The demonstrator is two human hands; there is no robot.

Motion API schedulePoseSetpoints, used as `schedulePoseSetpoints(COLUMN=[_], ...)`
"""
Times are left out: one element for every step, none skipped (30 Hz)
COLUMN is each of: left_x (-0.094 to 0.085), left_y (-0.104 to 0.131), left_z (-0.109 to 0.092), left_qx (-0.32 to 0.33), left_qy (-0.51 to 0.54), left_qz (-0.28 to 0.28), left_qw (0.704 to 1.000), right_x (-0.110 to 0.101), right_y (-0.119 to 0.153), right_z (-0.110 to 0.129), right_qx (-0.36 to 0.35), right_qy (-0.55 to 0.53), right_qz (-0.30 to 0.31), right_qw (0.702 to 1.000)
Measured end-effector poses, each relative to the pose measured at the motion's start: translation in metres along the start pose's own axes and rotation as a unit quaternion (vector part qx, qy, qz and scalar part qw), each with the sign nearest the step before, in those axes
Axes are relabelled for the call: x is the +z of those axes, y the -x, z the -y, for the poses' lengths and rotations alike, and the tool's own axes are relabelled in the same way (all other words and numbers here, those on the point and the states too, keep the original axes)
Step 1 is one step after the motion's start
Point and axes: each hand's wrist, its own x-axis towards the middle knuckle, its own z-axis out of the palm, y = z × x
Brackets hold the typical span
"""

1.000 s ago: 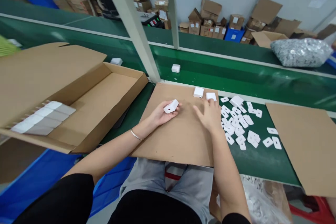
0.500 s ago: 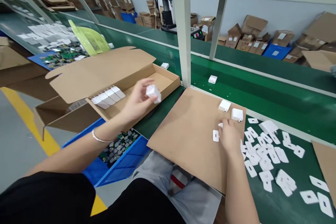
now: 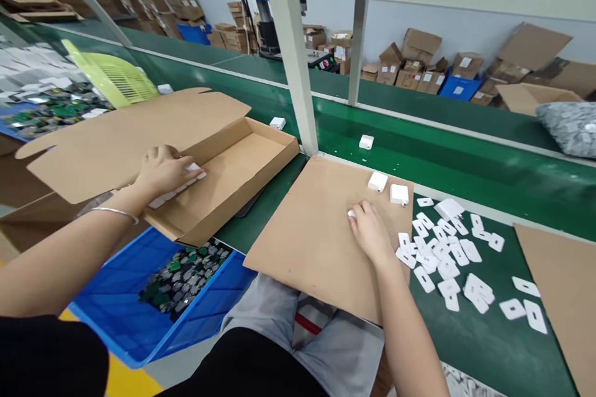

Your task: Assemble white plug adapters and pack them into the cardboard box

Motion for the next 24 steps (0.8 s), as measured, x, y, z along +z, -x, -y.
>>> schedulePoseSetpoints(left_x=[-0.001, -0.001, -0.001, 0.0, 0.001, 0.003, 0.005, 0.007, 0.01, 0.014, 0.019, 0.026, 0.034, 0.044, 0.057, 0.071, 0.087, 0.105, 0.124, 0.143, 0.162, 0.181, 0.199, 0.216], left_y=[0.001, 0.001, 0.0, -0.002, -0.004, -0.007, -0.011, -0.014, -0.018, -0.021, -0.025, -0.028, -0.031, -0.034, -0.037, -0.04, -0.045, -0.049, -0.054, -0.059, -0.065, -0.072, -0.079, -0.087], left_z=[0.001, 0.002, 0.002, 0.002, -0.001, -0.006, -0.014, -0.026, -0.042, -0.061, -0.083, -0.106, -0.132, -0.158, -0.183, -0.209, -0.233, -0.256, -0.278, -0.299, -0.318, -0.337, -0.355, -0.373], left_qx=[-0.017, -0.034, -0.047, -0.053, -0.053, -0.045, -0.029, -0.003, 0.027, 0.063, 0.101, 0.139, 0.179, 0.219, 0.253, 0.282, 0.311, 0.335, 0.349, 0.356, 0.353, 0.341, 0.322, 0.294], left_qy=[-0.053, -0.117, -0.18, -0.22, -0.237, -0.243, -0.237, -0.222, -0.2, -0.176, -0.154, -0.139, -0.132, -0.127, -0.12, -0.11, -0.098, -0.088, -0.08, -0.073, -0.069, -0.065, -0.061, -0.057], left_qz=[0.009, 0.023, 0.043, 0.064, 0.074, 0.072, 0.055, 0.03, -0.001, -0.028, -0.042, -0.044, -0.032, -0.007, 0.022, 0.05, 0.077, 0.103, 0.125, 0.144, 0.156, 0.163, 0.165, 0.164], left_qw=[0.998, 0.992, 0.982, 0.972, 0.967, 0.966, 0.969, 0.975, 0.979, 0.982, 0.982, 0.979, 0.974, 0.968, 0.96, 0.952, 0.942, 0.932, 0.925, 0.92, 0.92, 0.923, 0.93, 0.94], right_x=[0.001, 0.002, 0.003, 0.004, 0.005, 0.006, 0.006, 0.007, 0.008, 0.009, 0.01, 0.011, 0.012, 0.013, 0.015, 0.016, 0.017, 0.018, 0.019, 0.019, 0.019, 0.019, 0.019, 0.018], right_y=[0.0, 0.0, 0.001, 0.001, 0.001, 0.001, 0.001, 0.001, 0.0, 0.0, -0.001, -0.002, -0.003, -0.004, -0.005, -0.006, -0.007, -0.008, -0.009, -0.009, -0.01, -0.01, -0.011, -0.011], right_z=[-0.001, -0.001, -0.002, -0.003, -0.004, -0.004, -0.005, -0.005, -0.005, -0.005, -0.004, -0.004, -0.003, -0.002, -0.002, -0.001, -0.001, -0.001, -0.001, -0.002, -0.002, -0.003, -0.003, -0.003], right_qx=[0.004, 0.008, 0.011, 0.013, 0.014, 0.015, 0.014, 0.013, 0.011, 0.009, 0.009, 0.009, 0.011, 0.015, 0.02, 0.024, 0.027, 0.03, 0.032, 0.035, 0.037, 0.04, 0.043, 0.046], right_qy=[0.0, -0.001, -0.006, -0.012, -0.018, -0.025, -0.03, -0.034, -0.037, -0.04, -0.042, -0.044, -0.045, -0.045, -0.045, -0.046, -0.048, -0.05, -0.051, -0.05, -0.047, -0.042, -0.035, -0.03], right_qz=[0.001, 0.0, -0.002, -0.005, -0.009, -0.014, -0.018, -0.021, -0.024, -0.025, -0.026, -0.025, -0.024, -0.022, -0.02, -0.017, -0.014, -0.012, -0.01, -0.008, -0.004, 0.0, 0.005, 0.009], right_qw=[1.0, 1.0, 1.0, 1.0, 1.0, 0.999, 0.999, 0.999, 0.999, 0.999, 0.999, 0.999, 0.999, 0.999, 0.999, 0.998, 0.998, 0.998, 0.998, 0.998, 0.998, 0.998, 0.998, 0.998])
